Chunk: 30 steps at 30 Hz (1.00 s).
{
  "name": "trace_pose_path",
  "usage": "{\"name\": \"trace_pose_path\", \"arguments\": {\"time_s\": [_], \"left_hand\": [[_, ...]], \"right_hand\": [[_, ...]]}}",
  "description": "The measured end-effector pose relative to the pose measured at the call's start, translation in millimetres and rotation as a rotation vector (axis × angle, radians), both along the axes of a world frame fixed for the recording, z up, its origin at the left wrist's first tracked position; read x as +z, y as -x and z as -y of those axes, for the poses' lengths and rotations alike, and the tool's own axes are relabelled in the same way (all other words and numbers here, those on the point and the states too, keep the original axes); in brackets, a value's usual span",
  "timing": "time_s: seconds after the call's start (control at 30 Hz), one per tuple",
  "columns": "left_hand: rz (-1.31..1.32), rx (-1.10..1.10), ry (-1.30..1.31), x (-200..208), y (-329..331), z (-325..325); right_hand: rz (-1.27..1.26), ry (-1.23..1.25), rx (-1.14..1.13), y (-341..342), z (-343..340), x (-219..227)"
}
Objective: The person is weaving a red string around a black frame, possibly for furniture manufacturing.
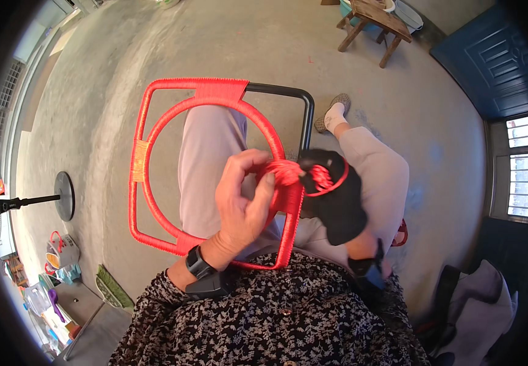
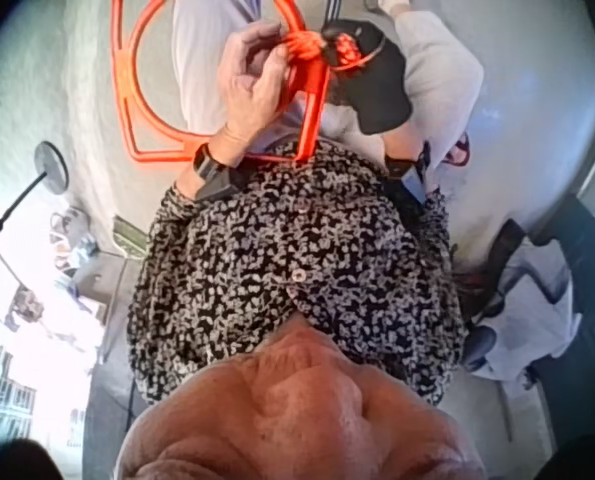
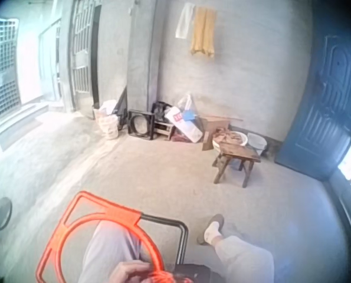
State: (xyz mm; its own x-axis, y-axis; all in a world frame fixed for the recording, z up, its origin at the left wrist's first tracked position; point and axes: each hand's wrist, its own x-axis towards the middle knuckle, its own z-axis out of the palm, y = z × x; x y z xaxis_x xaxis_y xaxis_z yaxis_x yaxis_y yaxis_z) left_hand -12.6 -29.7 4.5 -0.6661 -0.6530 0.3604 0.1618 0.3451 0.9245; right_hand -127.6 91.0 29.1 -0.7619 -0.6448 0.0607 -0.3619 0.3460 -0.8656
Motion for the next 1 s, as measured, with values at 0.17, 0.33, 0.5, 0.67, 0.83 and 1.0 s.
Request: {"name": "trace_pose_path", "arguments": {"time_s": [0.17, 0.33, 0.5, 0.67, 0.83, 1.0], "left_hand": [[0.177, -0.235, -0.733, -15, 1, 0], [0.132, -0.329, -1.037, -17, 3, -1], [0.133, -0.350, -1.092, -13, 3, 0], [0.115, -0.364, -1.103, -15, 3, 1], [0.100, -0.357, -1.108, -17, 4, 2], [0.144, -0.435, -1.172, -10, 6, -2]], "right_hand": [[-0.077, -0.065, -0.032, 31, -100, -27], [0.303, 0.370, -0.491, 79, -187, -53], [0.604, 0.982, -0.561, 95, -178, -44], [0.896, 0.399, 0.024, 37, -93, -50], [0.426, 0.027, 0.302, 11, -53, -37], [1.207, 0.700, -0.179, 11, -41, -30]]}}
